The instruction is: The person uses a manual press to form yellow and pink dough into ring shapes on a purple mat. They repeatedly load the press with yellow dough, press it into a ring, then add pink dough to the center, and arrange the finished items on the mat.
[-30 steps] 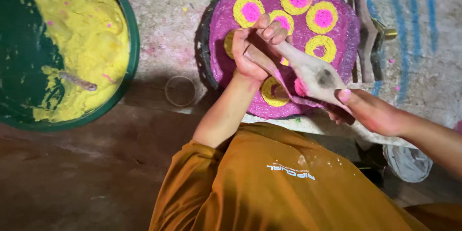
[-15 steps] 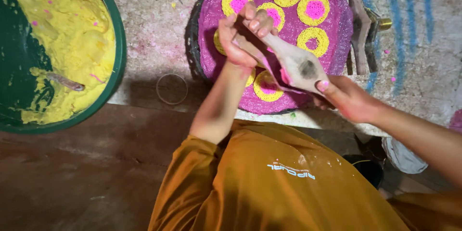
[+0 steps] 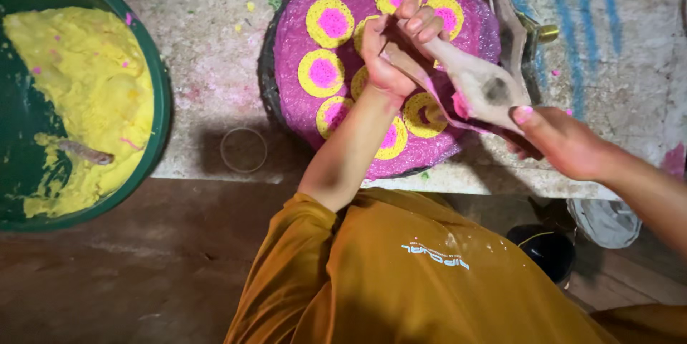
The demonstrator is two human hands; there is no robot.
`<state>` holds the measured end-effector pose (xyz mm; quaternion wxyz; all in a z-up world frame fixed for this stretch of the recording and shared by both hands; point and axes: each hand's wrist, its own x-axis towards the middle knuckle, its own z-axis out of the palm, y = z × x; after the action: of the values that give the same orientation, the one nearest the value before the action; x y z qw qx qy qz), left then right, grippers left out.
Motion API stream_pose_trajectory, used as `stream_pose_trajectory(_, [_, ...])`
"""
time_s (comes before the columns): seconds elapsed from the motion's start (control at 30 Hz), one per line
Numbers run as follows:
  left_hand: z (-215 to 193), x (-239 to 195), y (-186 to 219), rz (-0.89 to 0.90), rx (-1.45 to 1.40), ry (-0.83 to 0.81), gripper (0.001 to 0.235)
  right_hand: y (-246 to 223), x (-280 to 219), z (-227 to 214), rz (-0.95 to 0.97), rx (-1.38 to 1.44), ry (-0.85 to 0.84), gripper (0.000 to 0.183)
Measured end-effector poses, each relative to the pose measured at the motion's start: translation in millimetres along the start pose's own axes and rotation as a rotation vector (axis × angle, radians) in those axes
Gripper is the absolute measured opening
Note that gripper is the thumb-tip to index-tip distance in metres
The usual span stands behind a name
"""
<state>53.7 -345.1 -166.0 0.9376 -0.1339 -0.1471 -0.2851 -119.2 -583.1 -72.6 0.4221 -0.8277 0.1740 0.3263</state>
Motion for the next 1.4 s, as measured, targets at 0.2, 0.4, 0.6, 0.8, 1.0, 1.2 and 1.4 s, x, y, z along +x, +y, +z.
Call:
stream_pose_trajectory(0.2, [-26.2, -1.8, 5.1, -0.035, 0.070, -0.050, 0.028, -18.2, -4.0, 20.6, -0.049, -0.056, 0.021, 0.075])
stream_pose_trajectory(0.4, [-17.0, 9.0, -2.8, -0.025, 0.025, -0.024, 0.026, -0.3, 7.2, 6.3, -0.010, -0.162, 0.070, 0.075])
stream_pose_trajectory(0.6, [8.8, 40.8, 12.6, -0.075, 0.199, -0.113, 0.028, 15.7, 22.9, -18.7, 0.015, 0.066, -0.092, 0.071])
stream_pose_trajectory(0.8, [-7.8, 77.0, -2.9, -0.042, 0.066, -0.060, 0.025, -8.1, 24.3, -47.9, -0.175, 0.030, 0.077, 0.080])
stream_pose_trajectory(1.0, [-53.6, 81.5, 5.0, -0.047, 0.009, -0.132, 0.026, -35.7, 41.7, -20.2, -0.190, -0.190, 0.231, 0.077])
stream_pose_trajectory(1.2, [-59.1, 81.2, 1.7, -0.004, 0.044, -0.075, 0.027, -25.3, 49.0, -34.0, -0.108, -0.200, 0.208, 0.078])
stream_pose_trajectory(1.4, [5.1, 81.6, 35.5, -0.116, 0.328, -0.150, 0.047, 25.0, 73.3, 8.9, -0.362, 0.182, 0.173, 0.070])
